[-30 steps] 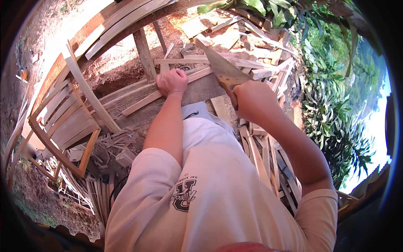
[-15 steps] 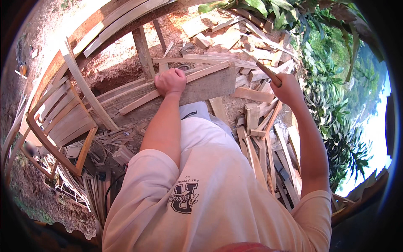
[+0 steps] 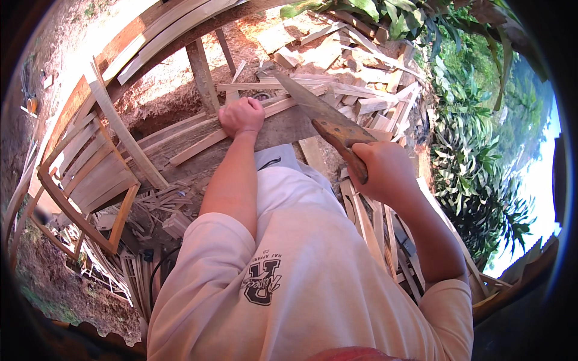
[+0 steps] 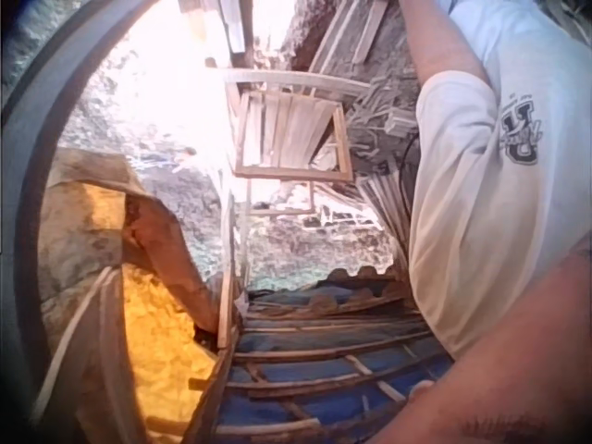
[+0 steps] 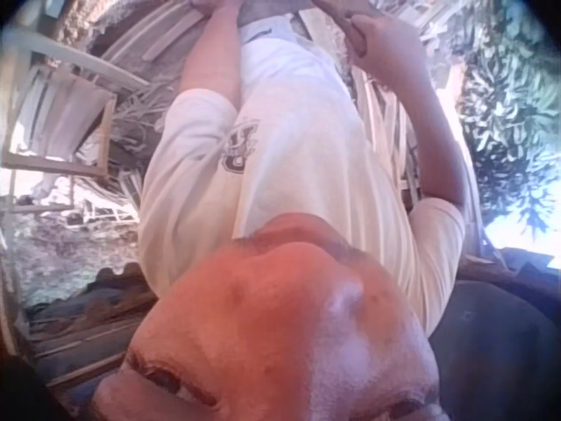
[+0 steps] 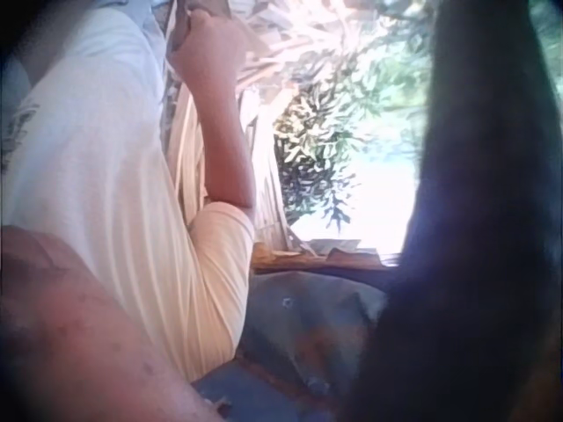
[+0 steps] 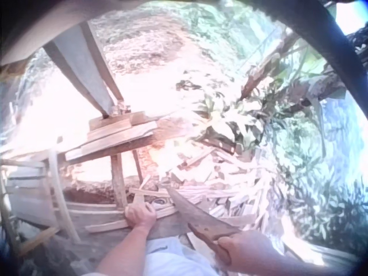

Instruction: The person uses a hand saw to cut a wooden plank on a makeshift workbench. After cutting the wood, the person picks up the cut piece and places it into a wooden frame structure.

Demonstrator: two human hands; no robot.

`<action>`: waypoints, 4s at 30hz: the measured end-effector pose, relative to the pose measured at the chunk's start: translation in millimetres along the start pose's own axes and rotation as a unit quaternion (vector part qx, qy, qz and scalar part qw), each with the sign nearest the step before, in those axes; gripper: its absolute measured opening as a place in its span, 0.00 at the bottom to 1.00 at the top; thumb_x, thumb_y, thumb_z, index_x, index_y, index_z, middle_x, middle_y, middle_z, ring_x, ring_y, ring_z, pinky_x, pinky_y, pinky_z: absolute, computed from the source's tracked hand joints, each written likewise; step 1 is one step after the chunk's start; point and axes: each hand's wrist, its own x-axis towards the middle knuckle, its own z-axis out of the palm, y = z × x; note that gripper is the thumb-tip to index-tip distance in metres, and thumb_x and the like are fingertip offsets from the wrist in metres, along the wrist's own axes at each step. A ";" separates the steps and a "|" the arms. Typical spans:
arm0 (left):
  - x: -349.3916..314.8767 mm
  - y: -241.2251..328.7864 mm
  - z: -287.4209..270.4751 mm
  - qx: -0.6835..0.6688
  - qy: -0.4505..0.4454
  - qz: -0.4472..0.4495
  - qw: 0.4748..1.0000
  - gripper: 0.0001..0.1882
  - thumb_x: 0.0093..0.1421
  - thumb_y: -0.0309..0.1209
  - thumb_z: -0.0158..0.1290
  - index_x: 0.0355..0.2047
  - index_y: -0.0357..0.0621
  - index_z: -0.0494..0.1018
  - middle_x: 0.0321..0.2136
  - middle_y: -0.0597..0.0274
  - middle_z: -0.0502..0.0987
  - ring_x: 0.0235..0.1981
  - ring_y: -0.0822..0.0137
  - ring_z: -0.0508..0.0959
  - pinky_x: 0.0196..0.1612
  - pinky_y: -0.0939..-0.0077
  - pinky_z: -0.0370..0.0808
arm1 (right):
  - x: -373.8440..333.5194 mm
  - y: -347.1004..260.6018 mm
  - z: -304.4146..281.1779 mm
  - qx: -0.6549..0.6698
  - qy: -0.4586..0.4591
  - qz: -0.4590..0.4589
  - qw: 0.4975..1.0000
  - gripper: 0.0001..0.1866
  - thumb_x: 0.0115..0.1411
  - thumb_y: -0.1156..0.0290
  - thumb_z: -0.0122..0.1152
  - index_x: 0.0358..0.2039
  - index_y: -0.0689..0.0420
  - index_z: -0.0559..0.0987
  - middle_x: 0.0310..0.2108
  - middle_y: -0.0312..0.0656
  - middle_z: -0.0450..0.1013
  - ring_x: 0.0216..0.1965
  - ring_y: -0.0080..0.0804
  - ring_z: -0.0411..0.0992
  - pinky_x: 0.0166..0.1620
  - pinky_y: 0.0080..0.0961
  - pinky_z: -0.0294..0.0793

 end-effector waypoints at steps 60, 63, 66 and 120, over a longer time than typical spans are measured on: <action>3.0 -4.0 5.3 -0.023 -0.007 0.002 1.000 0.19 0.60 0.42 0.48 0.21 0.47 0.83 0.24 0.50 0.83 0.29 0.52 0.83 0.47 0.60 0.73 | 157.4 27.6 79.3 -0.043 -0.019 0.058 0.997 0.11 0.57 0.62 0.60 0.35 0.51 0.87 0.33 0.47 0.82 0.37 0.49 0.82 0.44 0.45 0.82; -0.8 -6.3 5.8 -0.015 -0.002 0.017 1.000 0.21 0.62 0.42 0.46 0.22 0.46 0.83 0.24 0.50 0.83 0.28 0.51 0.84 0.46 0.59 0.74 | 143.0 72.4 68.0 -0.020 0.014 0.099 0.995 0.12 0.58 0.59 0.62 0.35 0.51 0.85 0.33 0.48 0.81 0.37 0.48 0.81 0.45 0.44 0.81; -1.4 -6.4 3.3 -0.016 -0.009 0.022 1.000 0.22 0.63 0.42 0.45 0.23 0.46 0.84 0.24 0.50 0.84 0.28 0.51 0.84 0.45 0.59 0.74 | 100.7 140.0 61.7 -0.005 0.087 0.226 0.970 0.13 0.58 0.58 0.63 0.35 0.54 0.85 0.31 0.52 0.80 0.36 0.52 0.80 0.43 0.46 0.80; -308.4 7.5 -205.6 -0.311 -0.303 0.393 0.811 0.16 0.66 0.35 0.62 0.46 0.37 0.73 0.24 0.64 0.74 0.28 0.75 0.71 0.33 0.71 0.71 | -225.6 47.5 185.0 0.239 0.696 0.035 0.676 0.17 0.54 0.66 0.80 0.42 0.58 0.86 0.18 0.31 0.69 0.19 0.18 0.64 0.25 0.24 0.65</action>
